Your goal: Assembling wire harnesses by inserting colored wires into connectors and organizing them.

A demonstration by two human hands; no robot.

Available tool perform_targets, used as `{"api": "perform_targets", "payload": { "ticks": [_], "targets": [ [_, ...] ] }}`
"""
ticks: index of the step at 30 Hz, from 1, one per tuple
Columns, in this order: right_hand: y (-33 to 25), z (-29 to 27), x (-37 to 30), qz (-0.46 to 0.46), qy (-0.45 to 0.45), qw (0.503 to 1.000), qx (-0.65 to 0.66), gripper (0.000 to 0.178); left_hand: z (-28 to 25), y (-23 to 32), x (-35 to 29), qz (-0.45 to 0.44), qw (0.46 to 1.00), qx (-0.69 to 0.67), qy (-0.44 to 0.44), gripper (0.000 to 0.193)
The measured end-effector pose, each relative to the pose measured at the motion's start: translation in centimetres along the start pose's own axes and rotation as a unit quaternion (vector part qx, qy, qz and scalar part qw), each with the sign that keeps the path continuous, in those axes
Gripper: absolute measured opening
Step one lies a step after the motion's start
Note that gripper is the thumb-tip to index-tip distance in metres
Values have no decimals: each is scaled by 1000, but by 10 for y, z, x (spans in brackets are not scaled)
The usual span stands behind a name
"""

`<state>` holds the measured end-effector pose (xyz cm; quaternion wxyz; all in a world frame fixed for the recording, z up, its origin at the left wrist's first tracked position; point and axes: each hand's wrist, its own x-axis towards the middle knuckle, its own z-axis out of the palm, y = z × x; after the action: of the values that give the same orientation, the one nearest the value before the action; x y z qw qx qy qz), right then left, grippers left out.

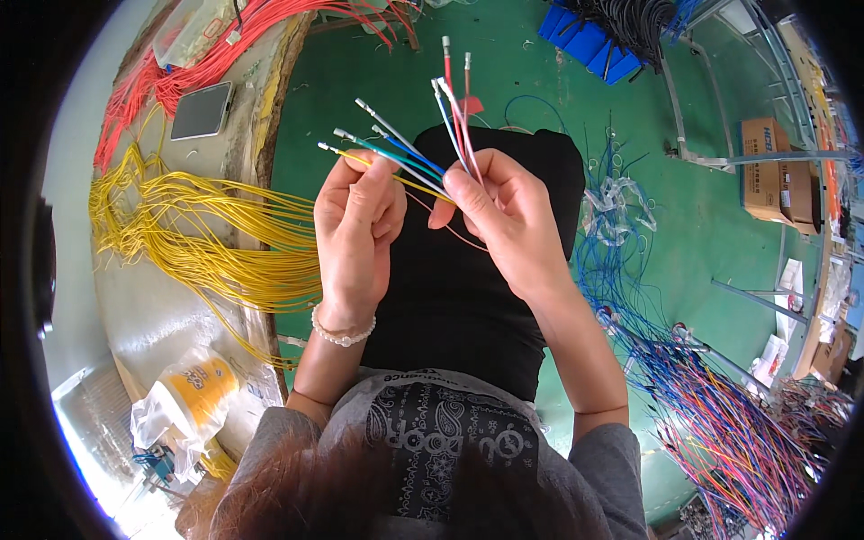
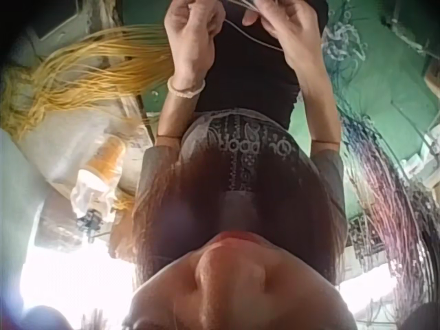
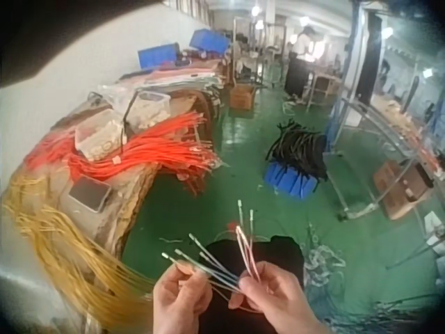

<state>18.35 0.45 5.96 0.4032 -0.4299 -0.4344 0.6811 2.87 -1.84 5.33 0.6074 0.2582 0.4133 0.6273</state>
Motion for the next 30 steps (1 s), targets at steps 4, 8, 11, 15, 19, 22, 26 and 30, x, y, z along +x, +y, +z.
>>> {"api": "perform_targets", "payload": {
  "ticks": [4,8,11,15,19,22,26,30],
  "targets": [
    [1,1,1,2,0,1000,22,21,0,1,2,2,998,-62,-22,8],
    [2,3,2,4,2,1000,12,22,-1,3,3,31,999,39,-3,6],
    [3,5,3,7,11,1000,6,21,-3,5,4,3,999,-2,-35,7],
    [6,8,4,-13,22,1000,-14,19,-3,4,6,14,1000,4,-27,8],
    [7,6,5,-15,10,1000,-10,17,-4,3,8,29,999,23,5,7],
    [7,5,6,-17,-5,1000,2,16,-6,3,9,22,1000,5,-6,11],
    [4,7,5,-20,-8,1000,-8,17,-8,2,10,39,999,-7,3,15],
    [-4,2,-1,27,-37,999,17,22,-6,2,11,13,999,-42,23,17]
  ]
}}
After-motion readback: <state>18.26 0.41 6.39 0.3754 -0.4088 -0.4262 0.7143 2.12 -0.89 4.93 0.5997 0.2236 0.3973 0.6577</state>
